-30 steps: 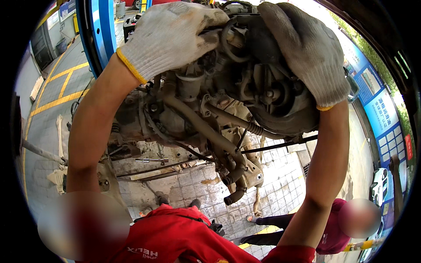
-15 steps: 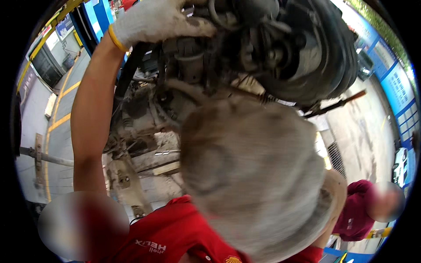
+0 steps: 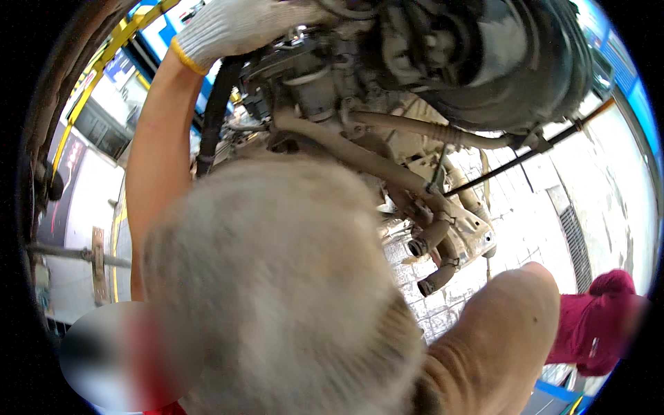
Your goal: The person uses an impact wrench to remove bolts from the underside of a vehicle's engine. They then manually disconnect hoses and wiring, and finally lift the engine assembly out of the vehicle using a hoist.
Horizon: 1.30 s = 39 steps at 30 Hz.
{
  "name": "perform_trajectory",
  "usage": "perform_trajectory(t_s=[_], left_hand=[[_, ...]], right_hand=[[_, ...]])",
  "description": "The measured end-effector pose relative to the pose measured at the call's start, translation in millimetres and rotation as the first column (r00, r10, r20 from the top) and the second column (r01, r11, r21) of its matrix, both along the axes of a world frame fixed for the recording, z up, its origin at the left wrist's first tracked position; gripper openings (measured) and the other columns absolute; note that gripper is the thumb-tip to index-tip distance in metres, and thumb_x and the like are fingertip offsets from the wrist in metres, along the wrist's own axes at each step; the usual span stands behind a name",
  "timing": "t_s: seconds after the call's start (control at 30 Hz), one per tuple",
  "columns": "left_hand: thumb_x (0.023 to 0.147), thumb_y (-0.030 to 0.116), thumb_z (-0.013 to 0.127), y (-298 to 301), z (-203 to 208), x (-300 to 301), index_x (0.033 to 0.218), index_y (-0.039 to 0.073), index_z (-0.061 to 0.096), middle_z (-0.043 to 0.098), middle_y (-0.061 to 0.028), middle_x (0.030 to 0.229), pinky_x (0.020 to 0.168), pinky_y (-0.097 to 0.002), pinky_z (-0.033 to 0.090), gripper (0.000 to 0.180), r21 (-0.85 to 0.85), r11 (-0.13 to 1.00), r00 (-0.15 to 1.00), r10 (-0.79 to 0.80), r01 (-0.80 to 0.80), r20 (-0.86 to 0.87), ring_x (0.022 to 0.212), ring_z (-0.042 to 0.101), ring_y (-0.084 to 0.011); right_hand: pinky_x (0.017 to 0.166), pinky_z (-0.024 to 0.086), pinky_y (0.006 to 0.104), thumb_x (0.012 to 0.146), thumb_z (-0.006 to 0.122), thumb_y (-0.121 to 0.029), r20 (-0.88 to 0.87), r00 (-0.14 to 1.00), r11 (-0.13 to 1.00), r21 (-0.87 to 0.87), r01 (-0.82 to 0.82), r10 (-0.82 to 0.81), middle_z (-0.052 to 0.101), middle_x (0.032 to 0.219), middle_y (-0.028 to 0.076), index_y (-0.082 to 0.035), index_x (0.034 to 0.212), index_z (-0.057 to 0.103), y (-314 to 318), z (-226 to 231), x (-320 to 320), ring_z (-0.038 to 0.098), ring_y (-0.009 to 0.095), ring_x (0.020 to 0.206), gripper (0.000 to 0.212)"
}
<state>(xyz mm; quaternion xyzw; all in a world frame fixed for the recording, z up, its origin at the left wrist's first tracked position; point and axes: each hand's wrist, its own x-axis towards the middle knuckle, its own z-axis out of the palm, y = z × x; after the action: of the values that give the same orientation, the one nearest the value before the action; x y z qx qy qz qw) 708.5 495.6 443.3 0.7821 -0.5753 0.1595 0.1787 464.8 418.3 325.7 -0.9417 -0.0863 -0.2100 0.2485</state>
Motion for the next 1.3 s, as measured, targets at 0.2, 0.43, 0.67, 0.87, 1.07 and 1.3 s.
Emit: perform_trajectory(t_s=[0.2,0.43,0.67,0.87,1.07,1.3], left_hand=[[0.099,0.045,0.069,0.7,-15.9,23.3,0.124,0.010,0.071,0.075,-0.0208,0.104,0.088,-0.0441,0.055,0.044,-0.054,0.996,0.981,-0.064,0.075,0.181,0.097,0.073,-0.0338],[0.094,0.050,0.073,-7.6,9.1,15.7,0.096,0.003,0.076,0.070,-0.0196,0.072,0.074,-0.0451,0.055,0.047,0.092,0.994,0.956,-0.078,0.054,0.284,0.070,0.070,-0.0320],[0.093,0.031,0.074,-7.8,6.8,27.9,0.114,0.003,0.075,0.077,-0.0168,0.102,0.090,-0.0413,0.055,0.035,0.078,0.931,0.894,-0.365,0.357,0.261,0.094,0.071,-0.0270],[0.093,0.030,0.076,-7.2,12.6,32.8,0.116,0.005,0.075,0.077,-0.0156,0.098,0.089,-0.0408,0.056,0.034,0.172,0.953,0.925,-0.286,0.249,0.248,0.091,0.072,-0.0279],[0.092,0.037,0.078,-7.1,18.8,25.0,0.118,0.008,0.075,0.077,-0.0151,0.096,0.085,-0.0395,0.056,0.040,0.179,0.981,0.973,-0.116,0.081,0.198,0.087,0.072,-0.0254],[0.087,0.018,0.084,-21.2,46.2,42.8,0.123,0.003,0.073,0.075,-0.0044,0.098,0.085,-0.0324,0.054,0.041,0.403,0.899,0.985,-0.143,0.171,-0.100,0.091,0.064,-0.0136]], right_hand=[[0.077,0.062,0.0342,0.100,0.071,-0.025,0.117,0.985,0.939,0.334,0.084,-0.130,0.075,0.101,0.014,-0.006,0.120,0.067,7.8,-8.8,49.2,0.075,0.024,0.088,0.028],[0.076,0.061,0.0359,0.101,0.069,-0.025,0.405,0.798,0.879,0.366,0.306,-0.446,0.074,0.098,0.015,-0.005,0.122,0.065,11.2,-20.7,99.8,0.074,0.027,0.086,0.029],[0.080,0.058,0.0365,0.095,0.069,-0.012,0.281,0.904,0.291,0.938,-0.188,-0.323,0.073,0.092,0.012,-0.008,0.127,0.066,34.6,-26.1,131.7,0.071,0.028,0.089,0.033],[0.082,0.057,0.0385,0.089,0.072,-0.009,0.325,0.854,0.206,0.943,-0.261,-0.406,0.073,0.089,0.012,-0.010,0.122,0.066,36.9,-23.3,151.4,0.072,0.031,0.089,0.034],[0.083,0.055,0.0404,0.083,0.074,-0.006,0.222,0.791,0.496,0.861,0.115,-0.570,0.073,0.087,0.012,-0.013,0.117,0.067,29.0,-21.8,165.1,0.073,0.034,0.089,0.036],[0.083,0.055,0.0413,0.073,0.082,-0.010,0.452,0.606,0.750,0.288,0.595,-0.654,0.074,0.084,0.010,-0.011,0.107,0.067,27.7,-29.5,167.0,0.074,0.033,0.088,0.038]])
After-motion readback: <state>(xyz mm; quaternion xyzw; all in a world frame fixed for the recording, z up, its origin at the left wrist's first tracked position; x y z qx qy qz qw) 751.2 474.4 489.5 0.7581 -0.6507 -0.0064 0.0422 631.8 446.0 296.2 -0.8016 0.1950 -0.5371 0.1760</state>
